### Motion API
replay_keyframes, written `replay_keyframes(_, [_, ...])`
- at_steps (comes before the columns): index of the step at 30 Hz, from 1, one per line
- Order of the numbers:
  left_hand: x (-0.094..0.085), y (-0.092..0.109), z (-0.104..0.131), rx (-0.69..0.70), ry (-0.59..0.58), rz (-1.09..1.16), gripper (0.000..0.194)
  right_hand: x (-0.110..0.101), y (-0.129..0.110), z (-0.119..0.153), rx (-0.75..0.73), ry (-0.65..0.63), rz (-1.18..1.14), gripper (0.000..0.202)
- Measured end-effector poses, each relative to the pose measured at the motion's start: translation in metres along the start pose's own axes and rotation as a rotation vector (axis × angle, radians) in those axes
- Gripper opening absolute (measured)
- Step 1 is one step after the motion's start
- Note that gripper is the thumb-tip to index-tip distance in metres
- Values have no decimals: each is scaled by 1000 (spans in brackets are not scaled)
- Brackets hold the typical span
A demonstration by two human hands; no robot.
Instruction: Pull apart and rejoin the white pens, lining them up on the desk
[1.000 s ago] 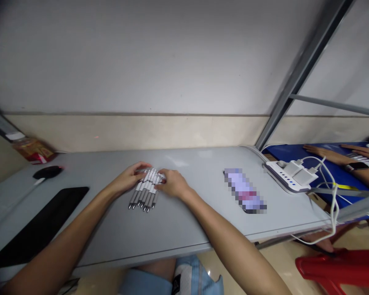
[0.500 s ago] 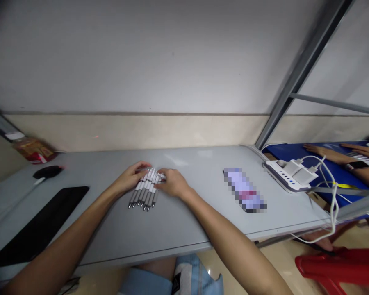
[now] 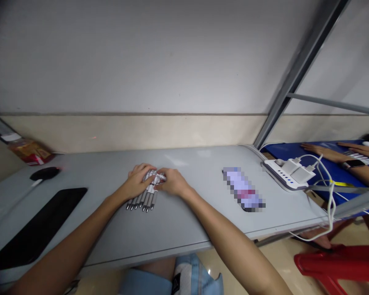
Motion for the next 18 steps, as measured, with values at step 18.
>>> replay_keyframes(18, [-1, 5, -1, -10, -29, -26, 28, 0, -3, 1, -62, 19, 41, 45])
Point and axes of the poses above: each hand's wrist, its own z-axis away from the middle knuckle, its own x-axis out of the palm, y = z × x, the point moved 7 cm from there along -z, towards the middle knuckle, and after that the axes turned 10 degrees about x, right-handed, at the moved point
